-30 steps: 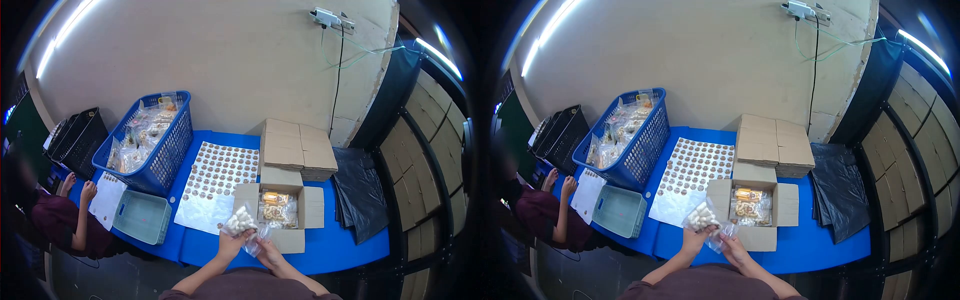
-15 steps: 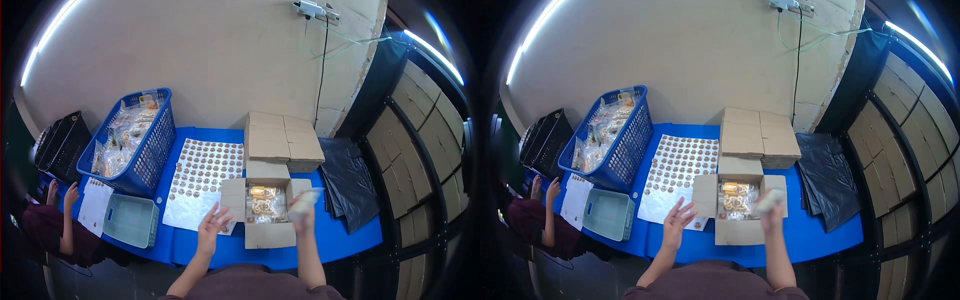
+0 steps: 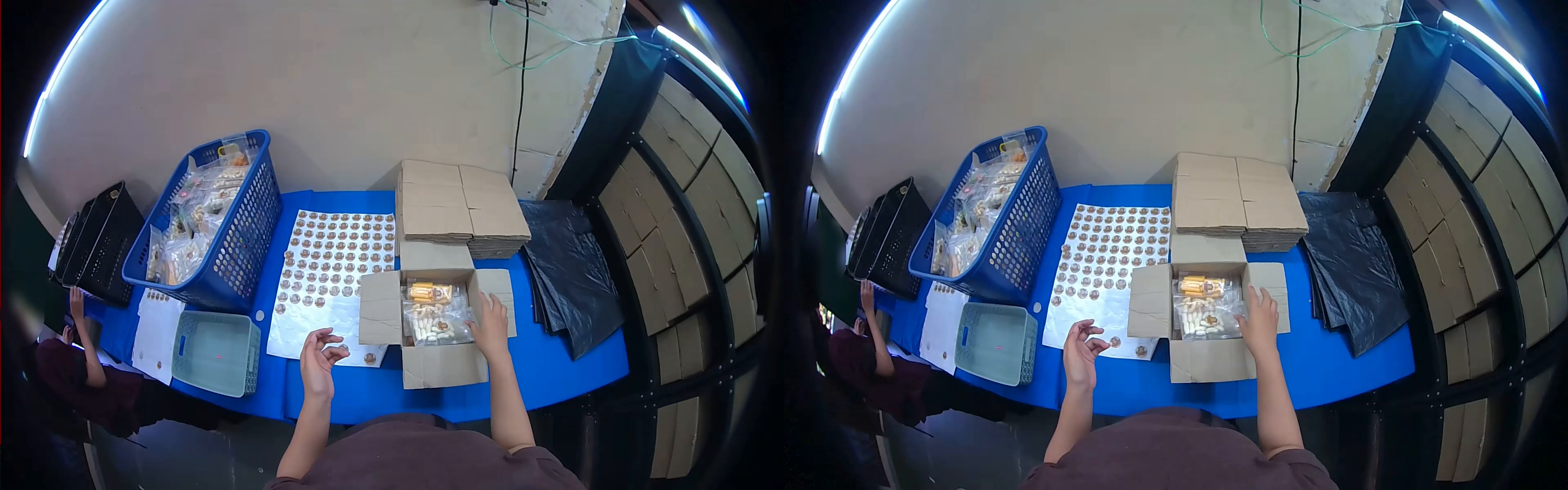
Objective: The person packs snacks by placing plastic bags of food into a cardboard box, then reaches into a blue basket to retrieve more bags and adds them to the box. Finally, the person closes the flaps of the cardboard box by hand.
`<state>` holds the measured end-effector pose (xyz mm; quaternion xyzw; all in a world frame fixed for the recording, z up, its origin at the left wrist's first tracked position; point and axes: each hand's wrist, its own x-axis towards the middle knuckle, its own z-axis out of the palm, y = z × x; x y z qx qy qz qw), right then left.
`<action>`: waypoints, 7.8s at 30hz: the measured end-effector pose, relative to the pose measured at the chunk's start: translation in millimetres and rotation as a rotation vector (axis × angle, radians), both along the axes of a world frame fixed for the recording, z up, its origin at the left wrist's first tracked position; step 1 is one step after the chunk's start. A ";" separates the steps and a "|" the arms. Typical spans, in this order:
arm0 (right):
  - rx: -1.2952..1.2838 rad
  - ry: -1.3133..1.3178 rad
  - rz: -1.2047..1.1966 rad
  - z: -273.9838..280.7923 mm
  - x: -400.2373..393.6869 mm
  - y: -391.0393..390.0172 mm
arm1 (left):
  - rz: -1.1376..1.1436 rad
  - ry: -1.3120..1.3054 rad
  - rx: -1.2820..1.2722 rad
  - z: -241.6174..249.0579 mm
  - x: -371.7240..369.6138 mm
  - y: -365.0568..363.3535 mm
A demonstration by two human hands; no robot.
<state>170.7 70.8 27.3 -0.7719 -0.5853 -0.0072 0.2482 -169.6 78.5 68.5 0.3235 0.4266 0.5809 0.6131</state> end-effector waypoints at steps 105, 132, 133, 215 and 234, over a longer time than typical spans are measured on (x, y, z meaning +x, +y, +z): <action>-0.067 0.068 0.199 -62.4 -30.3 -11.2 | 0.501 0.692 0.597 106.5 -252.2 185.0; -0.138 1.769 0.396 22.5 -141.6 -54.1 | -0.646 0.093 -0.023 -29.8 3.6 -51.7; -0.138 1.740 0.380 24.2 -144.0 -54.7 | -0.624 0.136 -0.008 -27.6 5.1 -53.5; -0.439 1.517 0.605 3.7 -146.1 -45.4 | -0.212 0.428 0.138 -61.0 24.9 -48.7; -0.311 1.277 0.716 32.4 -123.9 -44.0 | -0.466 0.351 0.146 -17.8 36.5 -51.7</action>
